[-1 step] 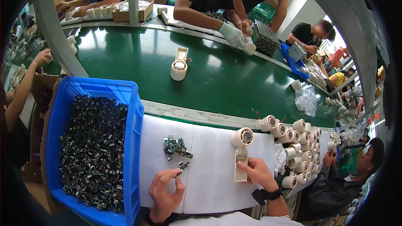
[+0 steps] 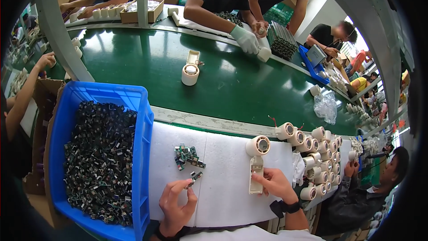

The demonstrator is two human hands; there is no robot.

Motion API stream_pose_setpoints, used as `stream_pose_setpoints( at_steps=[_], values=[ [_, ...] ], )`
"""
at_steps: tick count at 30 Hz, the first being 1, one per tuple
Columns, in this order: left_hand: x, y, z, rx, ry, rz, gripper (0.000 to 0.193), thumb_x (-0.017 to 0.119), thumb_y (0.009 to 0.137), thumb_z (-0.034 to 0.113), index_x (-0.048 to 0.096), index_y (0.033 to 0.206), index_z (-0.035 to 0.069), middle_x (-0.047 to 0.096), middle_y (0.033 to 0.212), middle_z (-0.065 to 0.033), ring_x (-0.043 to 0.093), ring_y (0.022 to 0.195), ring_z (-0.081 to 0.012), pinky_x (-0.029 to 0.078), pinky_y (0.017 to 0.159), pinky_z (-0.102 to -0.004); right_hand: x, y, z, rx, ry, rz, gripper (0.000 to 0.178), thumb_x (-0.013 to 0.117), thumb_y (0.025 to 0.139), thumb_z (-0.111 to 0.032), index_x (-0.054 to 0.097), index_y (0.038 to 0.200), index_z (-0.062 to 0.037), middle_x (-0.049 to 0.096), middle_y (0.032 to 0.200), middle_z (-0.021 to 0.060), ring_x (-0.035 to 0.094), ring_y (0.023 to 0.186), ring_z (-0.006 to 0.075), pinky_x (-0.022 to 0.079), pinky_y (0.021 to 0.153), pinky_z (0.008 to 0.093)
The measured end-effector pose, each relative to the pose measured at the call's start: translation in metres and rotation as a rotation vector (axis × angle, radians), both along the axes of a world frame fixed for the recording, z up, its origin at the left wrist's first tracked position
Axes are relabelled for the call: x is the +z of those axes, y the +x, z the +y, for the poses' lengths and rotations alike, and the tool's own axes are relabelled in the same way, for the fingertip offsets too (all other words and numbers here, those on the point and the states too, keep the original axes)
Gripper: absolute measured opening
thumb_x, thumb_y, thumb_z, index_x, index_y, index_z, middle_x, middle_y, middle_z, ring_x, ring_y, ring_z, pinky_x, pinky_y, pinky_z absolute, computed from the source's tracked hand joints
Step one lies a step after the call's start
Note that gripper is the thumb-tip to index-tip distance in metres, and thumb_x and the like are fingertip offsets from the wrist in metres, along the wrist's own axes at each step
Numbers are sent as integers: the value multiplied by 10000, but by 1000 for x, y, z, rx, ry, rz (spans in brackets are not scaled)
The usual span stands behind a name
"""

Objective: The person picks up a circuit board and a fan housing, connects the wires from the housing to the board, and presses the board into the housing. They set the assembled fan aside and repeat the process with another set of components.

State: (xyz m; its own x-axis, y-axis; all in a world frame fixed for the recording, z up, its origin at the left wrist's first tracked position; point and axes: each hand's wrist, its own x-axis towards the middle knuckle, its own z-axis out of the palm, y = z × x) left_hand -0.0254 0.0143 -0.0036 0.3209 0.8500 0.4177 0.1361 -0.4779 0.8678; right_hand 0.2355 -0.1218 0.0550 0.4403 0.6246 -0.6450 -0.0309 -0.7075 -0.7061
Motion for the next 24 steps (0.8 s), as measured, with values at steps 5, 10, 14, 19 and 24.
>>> stream_pose_setpoints(
  at_steps=[5, 10, 14, 19, 24],
  values=[
    [1, 1, -2, -21, 5, -11, 302, 672, 788, -83, 662, 1075, 12, 686, 949, -148, 669, 807, -277, 535, 735, -352, 42, 9, -4, 277, 119, -524, 323, 722, 965, -269, 685, 1115, 15, 724, 755, 77, 693, 618, 124, 515, 545, 245],
    [-1, 2, 2, 1, 23, -22, 294, 681, 800, -90, 661, 1075, 12, 685, 954, -144, 663, 800, -263, 531, 735, -345, 87, -6, 48, 26, 535, -573, 437, 685, 969, -144, 571, 1379, -49, 703, 753, 52, 622, 592, 64, 490, 555, 221],
    [-1, -1, -1, 15, 24, -36, 286, 691, 807, -89, 660, 1072, 14, 686, 958, -141, 661, 799, -255, 530, 737, -341, 72, -4, 36, 157, 465, -654, 529, 674, 965, -121, 519, 1471, -105, 687, 727, 34, 594, 575, 52, 485, 555, 220],
    [-3, -2, -2, 20, 16, -46, 276, 698, 814, -85, 659, 1067, 16, 687, 961, -140, 663, 800, -248, 531, 738, -340, 31, 1, 11, 219, 321, -662, 526, 674, 957, -108, 540, 1465, -144, 672, 699, 16, 584, 570, 48, 479, 554, 218],
    [-5, -3, -2, 9, 17, -50, 279, 703, 812, -88, 659, 1066, 17, 687, 960, -138, 667, 798, -245, 532, 738, -339, 29, 2, 11, 148, 297, -645, 508, 677, 954, -111, 560, 1448, -143, 673, 696, 18, 590, 573, 50, 484, 560, 221]
  ],
)
